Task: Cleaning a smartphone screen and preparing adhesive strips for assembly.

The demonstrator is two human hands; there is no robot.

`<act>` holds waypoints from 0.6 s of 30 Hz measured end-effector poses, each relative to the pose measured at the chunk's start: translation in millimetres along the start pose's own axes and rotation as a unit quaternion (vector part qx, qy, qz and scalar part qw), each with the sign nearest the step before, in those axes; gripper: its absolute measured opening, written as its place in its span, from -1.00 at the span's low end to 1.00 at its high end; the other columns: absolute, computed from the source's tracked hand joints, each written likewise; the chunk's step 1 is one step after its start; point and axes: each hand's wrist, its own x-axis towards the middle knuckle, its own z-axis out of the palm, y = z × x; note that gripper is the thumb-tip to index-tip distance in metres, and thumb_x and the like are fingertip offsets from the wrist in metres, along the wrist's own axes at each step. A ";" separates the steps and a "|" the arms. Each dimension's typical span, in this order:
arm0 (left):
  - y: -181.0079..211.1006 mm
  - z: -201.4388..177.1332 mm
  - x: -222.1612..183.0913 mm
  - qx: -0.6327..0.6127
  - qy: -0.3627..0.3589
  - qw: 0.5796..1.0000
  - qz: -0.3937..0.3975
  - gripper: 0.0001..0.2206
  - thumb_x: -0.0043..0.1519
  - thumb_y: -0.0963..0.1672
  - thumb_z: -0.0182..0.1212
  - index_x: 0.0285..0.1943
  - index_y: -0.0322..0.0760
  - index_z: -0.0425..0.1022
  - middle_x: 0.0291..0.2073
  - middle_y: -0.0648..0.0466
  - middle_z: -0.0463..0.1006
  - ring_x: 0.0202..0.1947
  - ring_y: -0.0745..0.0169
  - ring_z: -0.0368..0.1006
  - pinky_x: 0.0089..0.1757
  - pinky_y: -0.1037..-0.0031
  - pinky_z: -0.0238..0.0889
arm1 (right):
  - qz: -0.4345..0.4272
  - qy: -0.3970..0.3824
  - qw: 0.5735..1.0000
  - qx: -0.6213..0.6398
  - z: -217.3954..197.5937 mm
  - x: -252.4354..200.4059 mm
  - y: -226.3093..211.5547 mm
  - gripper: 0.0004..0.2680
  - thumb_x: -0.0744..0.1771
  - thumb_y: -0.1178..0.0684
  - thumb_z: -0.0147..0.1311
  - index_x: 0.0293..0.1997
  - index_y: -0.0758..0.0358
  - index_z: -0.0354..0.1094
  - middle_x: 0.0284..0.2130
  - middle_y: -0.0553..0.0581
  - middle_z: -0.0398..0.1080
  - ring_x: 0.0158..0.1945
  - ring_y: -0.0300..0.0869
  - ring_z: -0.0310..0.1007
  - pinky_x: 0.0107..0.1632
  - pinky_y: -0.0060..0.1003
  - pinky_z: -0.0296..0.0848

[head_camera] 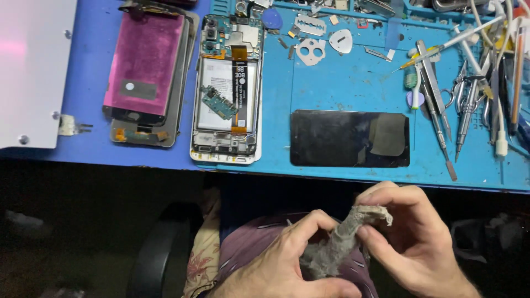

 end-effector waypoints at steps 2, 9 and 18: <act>-2.5 1.5 -2.6 -0.138 -0.041 0.990 0.007 -0.48 0.17 0.06 0.31 0.19 -0.25 0.29 -0.09 0.13 0.52 0.02 0.42 0.44 0.08 0.59 0.28 | -0.018 -0.016 0.999 0.029 -0.6 -1.4 -0.3 -0.69 0.28 0.41 0.11 0.11 0.37 0.22 -0.04 0.30 0.35 -0.03 -0.12 0.43 -0.03 -0.22 0.49; -42.7 11.1 -10.8 -0.296 -0.090 0.948 0.077 -0.46 0.32 -0.05 0.34 0.38 -0.30 0.18 0.13 0.16 0.43 0.21 0.43 0.34 0.25 0.51 0.23 | -0.027 -0.105 0.984 0.144 -3.1 -6.7 -15.2 -0.75 0.34 0.45 0.10 0.10 0.39 0.28 -0.08 0.30 0.41 -0.02 -0.11 0.46 0.04 -0.17 0.50; 1.1 9.7 -12.5 -0.289 -0.019 0.949 0.124 -0.40 0.13 -0.19 0.47 0.34 -0.31 0.27 0.14 0.08 0.49 0.14 0.42 0.42 0.16 0.47 0.33 | -0.065 -0.029 0.997 0.027 -0.7 10.4 -41.2 -0.66 0.27 0.41 0.13 0.16 0.41 0.31 0.04 0.24 0.41 0.11 -0.14 0.49 0.12 -0.23 0.54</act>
